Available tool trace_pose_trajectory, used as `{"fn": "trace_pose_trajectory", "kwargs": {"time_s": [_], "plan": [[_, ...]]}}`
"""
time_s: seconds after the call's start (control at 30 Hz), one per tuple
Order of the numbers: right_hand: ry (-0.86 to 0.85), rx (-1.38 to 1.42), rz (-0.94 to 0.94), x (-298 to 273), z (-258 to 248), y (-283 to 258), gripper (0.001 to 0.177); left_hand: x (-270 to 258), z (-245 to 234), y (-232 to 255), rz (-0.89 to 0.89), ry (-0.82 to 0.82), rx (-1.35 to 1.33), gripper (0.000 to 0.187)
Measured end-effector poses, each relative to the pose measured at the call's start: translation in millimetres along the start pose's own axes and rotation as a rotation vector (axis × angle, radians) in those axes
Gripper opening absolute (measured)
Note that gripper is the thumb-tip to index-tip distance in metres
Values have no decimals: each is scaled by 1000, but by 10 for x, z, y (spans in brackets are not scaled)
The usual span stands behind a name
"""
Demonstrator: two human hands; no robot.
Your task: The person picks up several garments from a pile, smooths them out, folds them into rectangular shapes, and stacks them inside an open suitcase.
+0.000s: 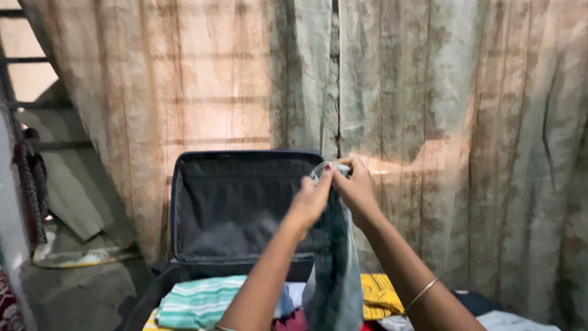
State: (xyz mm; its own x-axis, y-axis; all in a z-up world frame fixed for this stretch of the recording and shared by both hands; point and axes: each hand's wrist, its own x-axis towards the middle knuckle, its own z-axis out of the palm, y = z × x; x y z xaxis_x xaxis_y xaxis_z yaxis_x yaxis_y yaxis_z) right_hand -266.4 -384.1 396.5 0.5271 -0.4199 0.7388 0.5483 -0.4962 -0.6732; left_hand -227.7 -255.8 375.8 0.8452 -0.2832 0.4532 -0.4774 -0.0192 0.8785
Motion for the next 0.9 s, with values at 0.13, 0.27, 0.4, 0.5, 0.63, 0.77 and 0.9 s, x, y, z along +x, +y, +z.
{"fn": "trace_pose_trajectory", "kwargs": {"time_s": [0.13,0.27,0.4,0.5,0.63,0.77,0.9], "plan": [[-378,412,-74,-117,-22,-57,25,-19,-206,69,-8,-54,-107,88],[-526,421,-23,-420,78,-21,58,100,-173,-62,-39,138,-331,58],[-328,-232,-453,-970,35,406,82,258,-116,-197,83,453,-468,47],[-465,-285,-209,-1335,-127,927,80,239,-191,-131,-22,690,-235,56],[-738,-693,-157,-1198,-124,1211,49,52,-218,-60,106,826,54,67],[-388,-48,-298,-878,104,756,95,-163,27,206,67,652,-89,57],[-247,177,23,-648,225,567,46,-172,-109,309,42,246,-483,52]]}}
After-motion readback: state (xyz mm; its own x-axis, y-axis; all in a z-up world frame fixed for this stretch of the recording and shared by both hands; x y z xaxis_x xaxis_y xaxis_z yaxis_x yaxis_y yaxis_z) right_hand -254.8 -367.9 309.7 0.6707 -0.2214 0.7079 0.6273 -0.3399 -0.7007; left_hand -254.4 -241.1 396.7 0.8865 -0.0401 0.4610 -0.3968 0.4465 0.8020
